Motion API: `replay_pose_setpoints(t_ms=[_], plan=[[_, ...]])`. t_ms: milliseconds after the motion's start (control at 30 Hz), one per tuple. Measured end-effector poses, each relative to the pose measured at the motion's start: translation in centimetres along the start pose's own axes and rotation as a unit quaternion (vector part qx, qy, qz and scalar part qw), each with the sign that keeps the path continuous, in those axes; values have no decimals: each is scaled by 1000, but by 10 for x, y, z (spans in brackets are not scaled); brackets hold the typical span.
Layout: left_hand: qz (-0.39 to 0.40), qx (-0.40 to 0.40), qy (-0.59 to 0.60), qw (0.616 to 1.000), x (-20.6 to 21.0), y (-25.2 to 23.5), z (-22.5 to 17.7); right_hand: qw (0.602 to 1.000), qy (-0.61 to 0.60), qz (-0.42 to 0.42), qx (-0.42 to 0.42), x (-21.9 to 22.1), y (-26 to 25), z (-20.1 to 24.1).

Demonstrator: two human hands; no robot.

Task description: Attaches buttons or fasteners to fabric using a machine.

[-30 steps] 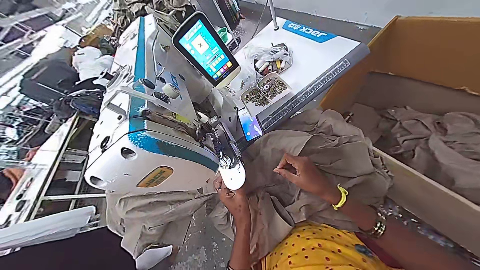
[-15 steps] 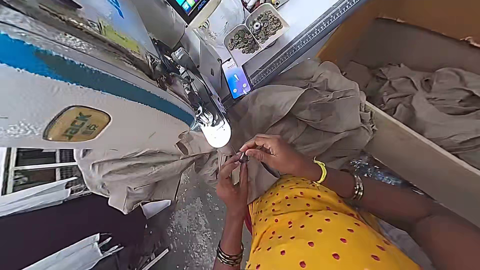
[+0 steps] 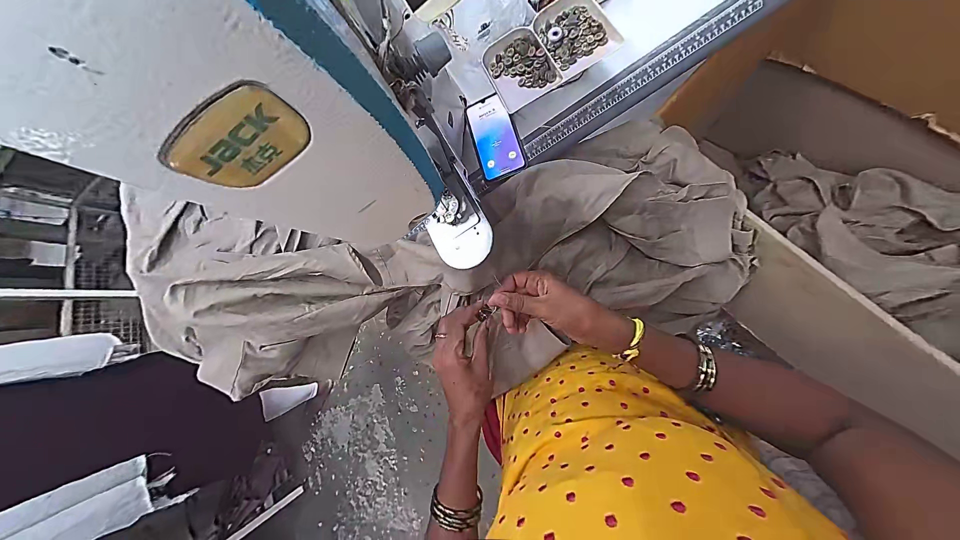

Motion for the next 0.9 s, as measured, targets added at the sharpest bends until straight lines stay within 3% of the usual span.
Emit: replay_pose_setpoints(t_ms=[100,233,367,467,600,667,800,900], plan=[[8,-44,174,984,2,-2,10,1000,-26,-17,-4,-4,1,5],[25,-105,387,916,10,-5,13,997,-70,10,12,1,5,-1],[11,-160,470,868,18,-8,12,992,-90,77,41,29,16,-3],[19,-149,498,854,12,-13,3,992,-73,99,12,30,22,13],[37,-124,484,866,6,-22,-10,990,-21,136,-2,32,27,28],[57,-96,477,872,0,-27,-16,993,23,108,-43,19,31,52],[112,-27,371,921,-35,-36,-48,984,5,9,-176,-34,64,123],[139,47,266,953,-84,-46,-106,936,88,-88,-330,-71,138,189]])
Point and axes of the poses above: each hand's wrist, its own y-axis away from the middle knuckle, its own x-axis out of the palm, z = x × y, the point moved 10 cm from there along -y, towards the middle knuckle, and after that the axes turned 9 degrees about z, right-handed, at the moved point
